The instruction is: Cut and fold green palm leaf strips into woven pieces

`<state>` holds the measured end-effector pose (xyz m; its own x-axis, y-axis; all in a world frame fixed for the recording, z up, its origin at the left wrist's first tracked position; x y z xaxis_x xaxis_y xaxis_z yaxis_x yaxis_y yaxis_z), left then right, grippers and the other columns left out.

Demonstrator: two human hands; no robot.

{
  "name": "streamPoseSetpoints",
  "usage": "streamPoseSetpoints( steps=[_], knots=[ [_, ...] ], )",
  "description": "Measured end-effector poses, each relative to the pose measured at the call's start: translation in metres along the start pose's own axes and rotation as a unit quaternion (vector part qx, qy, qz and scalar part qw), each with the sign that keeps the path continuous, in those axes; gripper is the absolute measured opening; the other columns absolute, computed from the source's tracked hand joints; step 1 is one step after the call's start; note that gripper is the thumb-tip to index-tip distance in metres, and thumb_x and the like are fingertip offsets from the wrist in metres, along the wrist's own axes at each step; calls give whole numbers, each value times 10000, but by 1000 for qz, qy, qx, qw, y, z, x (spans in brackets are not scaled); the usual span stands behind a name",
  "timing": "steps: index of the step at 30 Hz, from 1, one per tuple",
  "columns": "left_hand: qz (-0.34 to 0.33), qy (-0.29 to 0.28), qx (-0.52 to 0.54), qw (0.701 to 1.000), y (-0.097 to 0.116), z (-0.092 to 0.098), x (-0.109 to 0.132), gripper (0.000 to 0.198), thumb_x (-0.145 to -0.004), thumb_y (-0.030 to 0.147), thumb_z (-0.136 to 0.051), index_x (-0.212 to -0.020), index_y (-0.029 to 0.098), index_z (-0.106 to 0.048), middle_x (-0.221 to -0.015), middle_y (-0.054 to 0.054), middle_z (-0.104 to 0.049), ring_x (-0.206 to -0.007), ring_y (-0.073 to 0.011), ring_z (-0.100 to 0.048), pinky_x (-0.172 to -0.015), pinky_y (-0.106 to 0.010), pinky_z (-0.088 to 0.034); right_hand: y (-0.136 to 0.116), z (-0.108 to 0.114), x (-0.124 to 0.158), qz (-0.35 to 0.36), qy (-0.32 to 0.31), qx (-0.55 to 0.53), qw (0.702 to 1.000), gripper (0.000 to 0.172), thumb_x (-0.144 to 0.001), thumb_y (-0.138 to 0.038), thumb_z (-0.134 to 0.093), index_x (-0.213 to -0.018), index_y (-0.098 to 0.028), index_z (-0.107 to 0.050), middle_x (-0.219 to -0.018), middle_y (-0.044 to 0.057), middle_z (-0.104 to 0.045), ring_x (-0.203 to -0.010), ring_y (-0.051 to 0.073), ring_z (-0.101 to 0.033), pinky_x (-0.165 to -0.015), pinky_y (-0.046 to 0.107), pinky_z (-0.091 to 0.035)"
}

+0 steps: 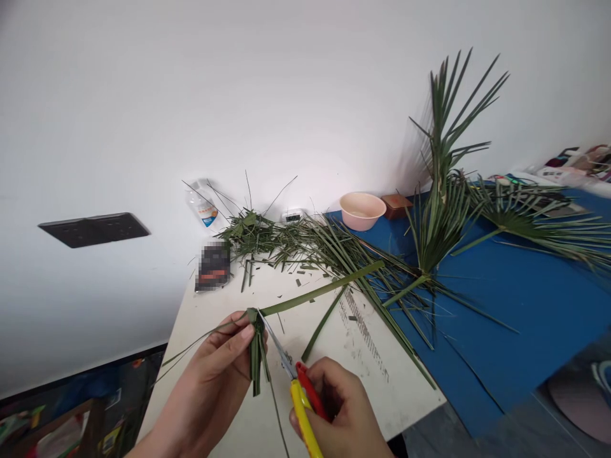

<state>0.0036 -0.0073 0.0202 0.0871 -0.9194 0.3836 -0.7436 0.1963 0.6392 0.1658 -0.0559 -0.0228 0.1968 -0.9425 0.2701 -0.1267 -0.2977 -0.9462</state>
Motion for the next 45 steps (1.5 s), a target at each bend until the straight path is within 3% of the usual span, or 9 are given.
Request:
streamPoseSetpoints(
  steps=[6, 18, 28, 34, 40, 45],
  knots=[
    [-3, 1, -11, 1000, 0, 0, -1, 252, -614, 63, -821, -814, 178, -720, -847, -5, -682, -781, -111, -642, -713, -179, -561, 1, 0, 1, 6, 4, -25, 1000, 288, -648, -322, -755, -698, -196, -502, -591, -51, -463, -536, 98, -401, -485, 201, -316],
    [-8, 4, -13, 1000, -2, -2, -3, 243, -607, 46, -814, -772, 179, -694, -809, 15, -651, -758, -100, -627, -687, -176, -556, 7, 1, -1, 21, 23, 35, 999, 274, -668, -335, -727, -683, -182, -501, -595, -58, -419, -539, 94, -364, -497, 221, -261],
    [29, 10, -34, 999, -11, 6, -23, 184, -671, 25, -762, -749, 161, -665, -778, 5, -673, -734, -106, -654, -634, -175, -553, 13, -9, -10, 3, 47, 4, 999, 480, -639, -562, -748, -635, -201, -432, -555, -59, -451, -500, 86, -379, -473, 206, -291],
    [49, 17, -66, 996, -18, 9, -30, 193, -703, -10, -712, -783, 155, -653, -791, -13, -694, -720, -118, -665, -628, -195, -559, 25, -2, -14, 4, 58, 18, 998, 458, -680, -554, -721, -632, -198, -437, -561, -55, -466, -522, 93, -406, -478, 205, -307],
    [-11, 50, -16, 999, 8, 7, -36, 206, -755, -58, -608, -764, 143, -653, -761, -12, -699, -680, -100, -675, -610, -166, -567, 31, 10, -8, -9, 83, 36, 996, 387, -712, -476, -700, -661, -199, -434, -571, -56, -477, -518, 91, -397, -482, 209, -289],
    [-59, 94, 46, 993, 35, 8, -49, 205, -812, -30, -556, -727, 145, -621, -666, 0, -665, -589, -83, -647, -600, -168, -577, 22, 30, 2, 8, 116, 133, 984, 291, -774, -399, -644, -685, -196, -456, -613, -49, -431, -590, 116, -402, -530, 227, -300]
  ],
)
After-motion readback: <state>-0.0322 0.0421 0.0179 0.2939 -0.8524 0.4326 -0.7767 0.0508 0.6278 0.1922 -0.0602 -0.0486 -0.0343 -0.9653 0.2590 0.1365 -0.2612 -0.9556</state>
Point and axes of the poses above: each hand's wrist, its own x-axis away from the middle knuckle, its own z-axis out of the back of the hand, y = z × x, the point moved 2 cm from there along -x, towards the middle knuckle
